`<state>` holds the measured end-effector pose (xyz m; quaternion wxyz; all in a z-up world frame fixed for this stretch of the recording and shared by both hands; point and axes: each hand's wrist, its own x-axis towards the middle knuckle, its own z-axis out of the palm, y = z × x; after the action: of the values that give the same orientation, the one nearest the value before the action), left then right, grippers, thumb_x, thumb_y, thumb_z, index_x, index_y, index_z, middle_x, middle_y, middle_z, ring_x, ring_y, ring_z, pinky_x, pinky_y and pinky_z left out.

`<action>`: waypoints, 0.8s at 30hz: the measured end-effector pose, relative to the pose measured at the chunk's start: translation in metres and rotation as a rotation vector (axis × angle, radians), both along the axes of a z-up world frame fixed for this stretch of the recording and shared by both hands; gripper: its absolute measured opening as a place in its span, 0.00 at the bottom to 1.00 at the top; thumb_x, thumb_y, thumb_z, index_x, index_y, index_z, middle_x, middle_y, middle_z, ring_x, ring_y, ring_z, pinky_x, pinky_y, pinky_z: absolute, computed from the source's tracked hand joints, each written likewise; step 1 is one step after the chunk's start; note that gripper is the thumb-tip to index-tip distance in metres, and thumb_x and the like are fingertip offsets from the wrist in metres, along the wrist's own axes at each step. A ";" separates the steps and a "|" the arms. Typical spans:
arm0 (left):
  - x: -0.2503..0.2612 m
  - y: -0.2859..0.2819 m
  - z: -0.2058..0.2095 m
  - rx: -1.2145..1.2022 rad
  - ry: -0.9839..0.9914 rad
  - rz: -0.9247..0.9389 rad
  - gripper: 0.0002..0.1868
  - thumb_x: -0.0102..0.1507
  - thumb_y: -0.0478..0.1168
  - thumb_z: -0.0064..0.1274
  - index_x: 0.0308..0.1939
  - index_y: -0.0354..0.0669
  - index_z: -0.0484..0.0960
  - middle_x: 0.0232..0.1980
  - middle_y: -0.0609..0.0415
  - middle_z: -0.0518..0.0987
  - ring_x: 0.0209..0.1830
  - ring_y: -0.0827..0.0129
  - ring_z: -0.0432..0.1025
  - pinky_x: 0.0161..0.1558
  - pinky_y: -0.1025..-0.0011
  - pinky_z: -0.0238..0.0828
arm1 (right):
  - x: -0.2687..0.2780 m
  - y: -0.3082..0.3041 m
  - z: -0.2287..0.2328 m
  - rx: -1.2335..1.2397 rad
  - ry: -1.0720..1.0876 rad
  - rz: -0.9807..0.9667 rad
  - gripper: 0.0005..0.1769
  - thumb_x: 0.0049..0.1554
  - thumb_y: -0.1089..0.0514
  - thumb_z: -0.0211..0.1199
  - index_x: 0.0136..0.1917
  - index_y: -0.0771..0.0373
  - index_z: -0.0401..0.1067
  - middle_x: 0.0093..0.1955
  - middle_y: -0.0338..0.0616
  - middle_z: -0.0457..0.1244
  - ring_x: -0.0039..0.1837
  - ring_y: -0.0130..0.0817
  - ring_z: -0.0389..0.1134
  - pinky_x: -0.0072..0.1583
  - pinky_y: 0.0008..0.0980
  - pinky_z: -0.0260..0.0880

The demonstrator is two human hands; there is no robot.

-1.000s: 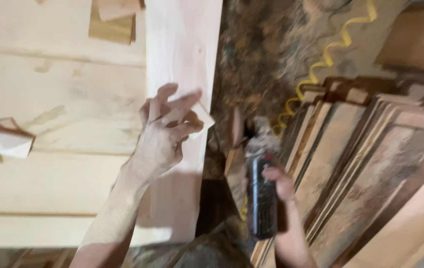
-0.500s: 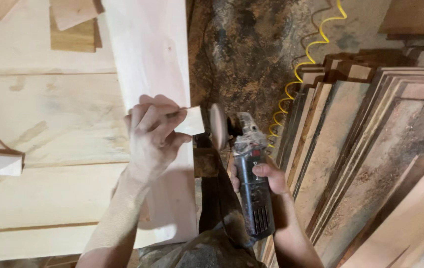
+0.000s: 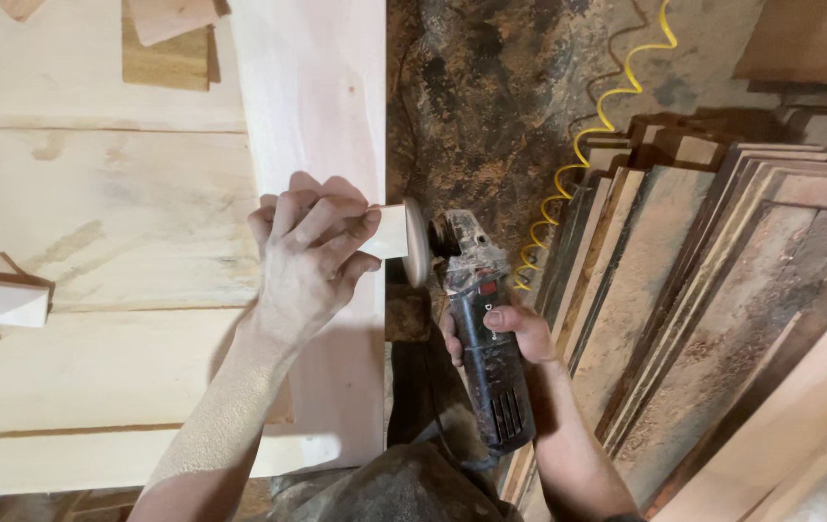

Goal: The person uses a power sander to sand wooden blocks on a larger wooden panel. They hold wooden blocks and apply the rotating disc of the tool to their surfaces and edges, moving from one block to another across the panel.

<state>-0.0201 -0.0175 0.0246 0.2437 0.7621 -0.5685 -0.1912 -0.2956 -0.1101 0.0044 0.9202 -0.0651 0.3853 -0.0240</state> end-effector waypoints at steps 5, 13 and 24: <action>0.002 0.001 0.001 -0.002 0.015 -0.007 0.25 0.49 0.48 0.72 0.50 0.53 0.89 0.57 0.70 0.76 0.58 0.66 0.65 0.57 0.54 0.53 | 0.013 -0.007 0.008 0.039 0.038 -0.058 0.34 0.44 0.54 0.70 0.59 0.75 0.65 0.44 0.60 0.67 0.42 0.47 0.73 0.44 0.44 0.78; 0.002 -0.002 0.006 -0.027 0.020 0.022 0.26 0.46 0.44 0.73 0.50 0.49 0.88 0.55 0.67 0.77 0.59 0.65 0.68 0.58 0.53 0.59 | -0.013 0.004 0.000 0.085 0.022 0.014 0.35 0.47 0.53 0.69 0.61 0.77 0.64 0.47 0.60 0.67 0.46 0.48 0.73 0.48 0.44 0.79; 0.065 0.112 0.040 -0.048 -0.274 0.625 0.24 0.52 0.51 0.67 0.47 0.50 0.79 0.52 0.54 0.76 0.53 0.57 0.70 0.58 0.52 0.65 | -0.093 0.002 0.047 -0.144 0.060 -0.217 0.39 0.48 0.52 0.68 0.65 0.77 0.61 0.52 0.58 0.66 0.50 0.47 0.71 0.55 0.44 0.75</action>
<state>0.0452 0.0941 0.0650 0.2296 0.9121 -0.3394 0.0105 -0.3883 -0.1077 0.0514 0.8931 -0.0897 0.4149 -0.1489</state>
